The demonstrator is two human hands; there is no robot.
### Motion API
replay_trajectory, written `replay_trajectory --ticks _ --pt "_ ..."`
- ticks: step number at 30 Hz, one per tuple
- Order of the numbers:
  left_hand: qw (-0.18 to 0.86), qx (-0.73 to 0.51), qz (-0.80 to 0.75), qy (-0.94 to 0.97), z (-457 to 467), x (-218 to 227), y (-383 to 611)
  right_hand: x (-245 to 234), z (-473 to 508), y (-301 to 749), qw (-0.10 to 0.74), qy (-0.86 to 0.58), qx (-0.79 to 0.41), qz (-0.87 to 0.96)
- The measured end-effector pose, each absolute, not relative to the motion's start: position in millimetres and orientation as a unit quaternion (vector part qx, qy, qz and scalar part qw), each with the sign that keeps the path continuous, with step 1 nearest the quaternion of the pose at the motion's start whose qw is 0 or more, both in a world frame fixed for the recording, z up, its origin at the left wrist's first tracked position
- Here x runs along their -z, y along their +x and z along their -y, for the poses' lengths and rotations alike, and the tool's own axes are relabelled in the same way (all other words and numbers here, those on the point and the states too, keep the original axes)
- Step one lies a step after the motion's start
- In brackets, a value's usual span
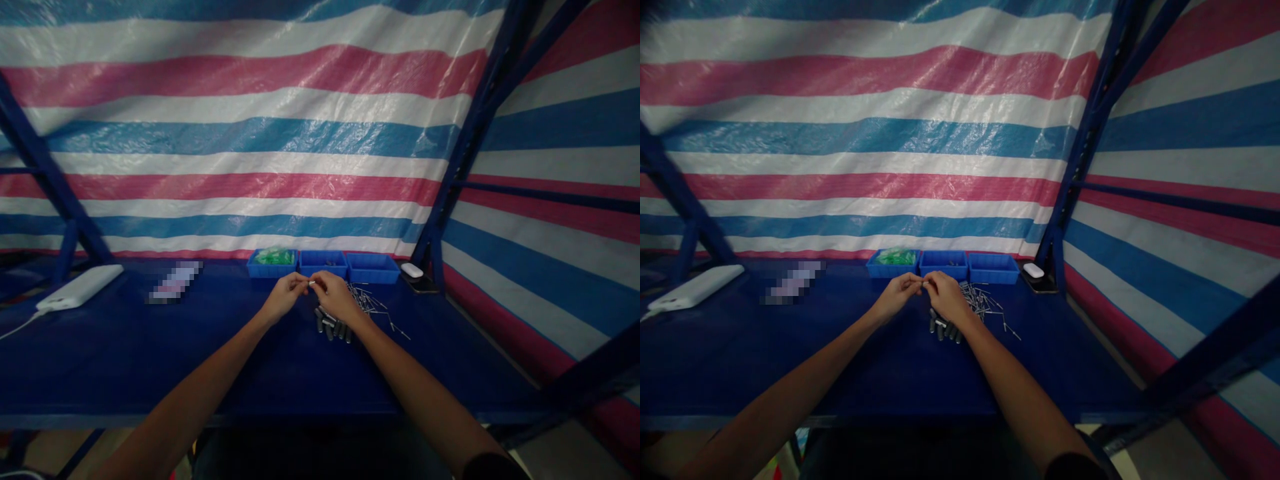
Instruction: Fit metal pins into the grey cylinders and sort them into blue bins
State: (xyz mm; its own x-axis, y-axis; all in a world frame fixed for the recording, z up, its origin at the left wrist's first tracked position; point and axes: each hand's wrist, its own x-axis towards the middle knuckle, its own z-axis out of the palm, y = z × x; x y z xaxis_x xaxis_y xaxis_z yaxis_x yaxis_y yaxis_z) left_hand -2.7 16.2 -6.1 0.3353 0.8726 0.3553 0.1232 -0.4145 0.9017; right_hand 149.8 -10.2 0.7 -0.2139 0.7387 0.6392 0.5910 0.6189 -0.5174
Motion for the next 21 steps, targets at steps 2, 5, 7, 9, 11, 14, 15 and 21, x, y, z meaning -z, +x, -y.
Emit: replay_trajectory --ticks 2,5,7,9,11,14,15,21 --pt "0.383 -0.449 -0.357 0.724 -13 4 -2 -2 9 151 0.475 -0.445 -0.132 0.747" --pt "0.308 -0.446 -0.363 0.758 -9 3 0 -3 8 152 0.488 -0.468 -0.168 0.717" --pt "0.247 -0.453 -0.370 0.773 -7 3 0 -4 9 152 0.485 -0.480 -0.173 0.711" --pt "0.194 -0.460 -0.373 0.782 -5 3 0 -4 9 152 0.479 -0.490 -0.176 0.707" --pt "0.160 -0.464 -0.370 0.789 -5 2 0 -5 9 152 0.471 -0.497 -0.169 0.709" --pt "0.149 -0.465 -0.391 0.780 -6 2 1 -5 11 152 0.446 -0.492 -0.132 0.736" --pt "0.152 -0.465 -0.405 0.772 -7 3 1 -5 12 153 0.434 -0.487 -0.114 0.749" --pt "0.219 -0.457 -0.449 0.736 -12 6 3 -10 19 154 0.369 -0.471 -0.013 0.801"
